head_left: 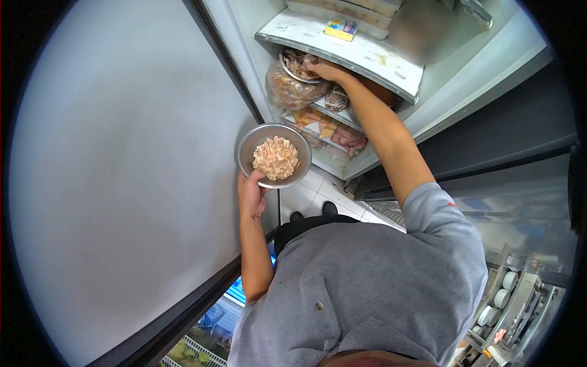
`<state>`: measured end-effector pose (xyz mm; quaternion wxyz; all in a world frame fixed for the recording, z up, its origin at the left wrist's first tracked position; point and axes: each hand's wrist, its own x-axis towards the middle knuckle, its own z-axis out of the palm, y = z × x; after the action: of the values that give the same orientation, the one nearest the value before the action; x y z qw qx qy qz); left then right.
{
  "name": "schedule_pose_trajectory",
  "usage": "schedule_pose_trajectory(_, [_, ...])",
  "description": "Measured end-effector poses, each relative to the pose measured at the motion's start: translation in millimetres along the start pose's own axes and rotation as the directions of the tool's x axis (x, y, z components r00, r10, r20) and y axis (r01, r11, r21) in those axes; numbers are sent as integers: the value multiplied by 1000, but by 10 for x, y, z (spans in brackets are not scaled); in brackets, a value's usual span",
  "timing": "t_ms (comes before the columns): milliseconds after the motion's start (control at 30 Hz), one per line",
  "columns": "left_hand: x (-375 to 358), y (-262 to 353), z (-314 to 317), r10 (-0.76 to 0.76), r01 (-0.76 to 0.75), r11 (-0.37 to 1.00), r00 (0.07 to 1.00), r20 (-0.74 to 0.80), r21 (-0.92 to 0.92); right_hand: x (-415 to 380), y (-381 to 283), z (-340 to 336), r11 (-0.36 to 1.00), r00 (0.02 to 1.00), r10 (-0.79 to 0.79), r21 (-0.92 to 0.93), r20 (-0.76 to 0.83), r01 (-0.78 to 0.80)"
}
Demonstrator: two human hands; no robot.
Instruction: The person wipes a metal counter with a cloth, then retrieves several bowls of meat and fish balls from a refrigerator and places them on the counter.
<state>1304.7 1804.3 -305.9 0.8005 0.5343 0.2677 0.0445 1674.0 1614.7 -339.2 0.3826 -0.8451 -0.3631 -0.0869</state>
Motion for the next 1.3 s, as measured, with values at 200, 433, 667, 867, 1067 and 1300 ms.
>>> schedule_pose_trajectory(200, [33,-40,-29,-30,32,998,999,42,-54,-126,-200,-114,647,881,468,651,71,-396])
schedule_pose_trajectory(433, [-3,-122,-52,-38,42,998,997,72,-48,-344,-591,-310,310,865,330,822,378,-477])
schedule_pose_trajectory(667, [-101,-292,-89,-89,90,986,996,18,-142,-1019,-1437,100,920,855,-204,393,477,0])
schedule_pose_trajectory(867, [-127,-390,-198,-140,157,982,979,147,-105,-1336,-1917,319,991,695,-98,4,712,135])
schedule_pose_trajectory(1067, [121,-544,-331,-193,240,956,947,256,-167,-1379,-2297,172,925,647,48,-278,761,258])
schedule_pose_trajectory(1300, [177,-594,-458,-100,188,959,925,366,-214,-1267,-2557,-65,933,671,15,-251,741,257])
